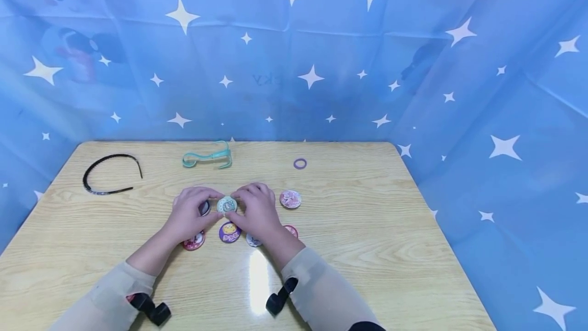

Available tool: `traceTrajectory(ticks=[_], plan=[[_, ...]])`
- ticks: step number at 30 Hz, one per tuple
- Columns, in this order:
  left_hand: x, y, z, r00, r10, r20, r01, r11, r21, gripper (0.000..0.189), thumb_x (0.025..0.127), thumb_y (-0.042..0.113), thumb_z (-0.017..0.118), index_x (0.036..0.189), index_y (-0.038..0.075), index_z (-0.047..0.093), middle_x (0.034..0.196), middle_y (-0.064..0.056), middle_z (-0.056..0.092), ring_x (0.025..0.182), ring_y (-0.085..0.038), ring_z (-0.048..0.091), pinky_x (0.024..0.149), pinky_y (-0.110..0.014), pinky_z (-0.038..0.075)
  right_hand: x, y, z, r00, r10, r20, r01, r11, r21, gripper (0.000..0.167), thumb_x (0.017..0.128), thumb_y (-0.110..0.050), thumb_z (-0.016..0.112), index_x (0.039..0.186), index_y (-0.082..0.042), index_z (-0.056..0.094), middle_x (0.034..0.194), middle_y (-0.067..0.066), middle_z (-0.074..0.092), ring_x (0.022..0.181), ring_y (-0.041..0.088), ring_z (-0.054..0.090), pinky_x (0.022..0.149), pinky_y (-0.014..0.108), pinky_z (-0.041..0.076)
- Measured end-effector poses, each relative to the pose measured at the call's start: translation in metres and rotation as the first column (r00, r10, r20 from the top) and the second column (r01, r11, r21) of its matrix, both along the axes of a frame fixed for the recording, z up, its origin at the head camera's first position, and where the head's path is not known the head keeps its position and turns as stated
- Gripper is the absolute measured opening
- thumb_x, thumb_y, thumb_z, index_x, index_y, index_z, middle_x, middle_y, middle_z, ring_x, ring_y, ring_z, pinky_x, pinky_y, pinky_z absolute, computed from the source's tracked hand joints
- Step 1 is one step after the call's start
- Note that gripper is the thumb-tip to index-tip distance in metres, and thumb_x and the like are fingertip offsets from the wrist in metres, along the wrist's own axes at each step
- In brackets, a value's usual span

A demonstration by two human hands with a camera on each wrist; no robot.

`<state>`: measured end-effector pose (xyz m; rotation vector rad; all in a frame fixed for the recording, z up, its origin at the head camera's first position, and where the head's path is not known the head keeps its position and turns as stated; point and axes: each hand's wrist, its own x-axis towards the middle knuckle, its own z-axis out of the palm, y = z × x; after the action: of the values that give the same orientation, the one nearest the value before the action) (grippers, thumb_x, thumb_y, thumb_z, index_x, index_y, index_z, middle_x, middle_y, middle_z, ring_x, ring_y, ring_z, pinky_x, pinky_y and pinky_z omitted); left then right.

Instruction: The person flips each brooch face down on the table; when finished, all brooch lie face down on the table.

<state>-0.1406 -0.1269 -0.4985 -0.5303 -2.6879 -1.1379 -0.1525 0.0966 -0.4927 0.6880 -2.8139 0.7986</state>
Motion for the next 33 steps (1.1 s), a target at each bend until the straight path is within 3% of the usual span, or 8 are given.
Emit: traceTrajectory(ticks=[10,21,33], plan=[[0.0036,0.0002,0.0025,0.999,0.031,-0.012,-0.031,0.999,0.042,0.034,0.087,0.015,0.088,0.119,0.016,0.078,0.129,-0.011,0.072,0.129,-0.042,0.049,0.105,-0.070,0.023,0.0025,0.0009,0.0001,0.998,0.032,-0.048,-0.033,0.999,-0.034,0.046,0.094,-0.038,0.085,0.135,-0.023,0.075,0.131,-0.002,0.072,0.138,0.028,0.048,0.116,0.058,0.031],[0.0015,0.0006,-0.0008,0.999,0.026,-0.037,-0.022,0.996,0.090,0.032,0.085,0.010,0.090,0.114,0.016,0.078,0.125,-0.008,0.075,0.129,-0.039,0.051,0.105,-0.066,0.027,-0.0005,0.0016,0.0001,0.986,0.102,-0.130,-0.121,0.981,-0.151,0.036,0.096,-0.022,0.083,0.130,-0.014,0.078,0.119,0.001,0.079,0.132,0.029,0.062,0.121,0.052,0.029],[0.0002,0.0013,0.0008,0.999,0.035,-0.020,-0.033,0.994,0.109,0.024,0.087,0.010,0.089,0.108,0.016,0.078,0.117,-0.005,0.077,0.129,-0.038,0.053,0.105,-0.064,0.028,-0.0011,0.0001,0.0007,0.980,0.068,-0.188,-0.101,0.980,-0.171,0.028,0.093,-0.021,0.087,0.120,-0.016,0.082,0.111,0.001,0.081,0.130,0.033,0.063,0.115,0.056,0.037]])
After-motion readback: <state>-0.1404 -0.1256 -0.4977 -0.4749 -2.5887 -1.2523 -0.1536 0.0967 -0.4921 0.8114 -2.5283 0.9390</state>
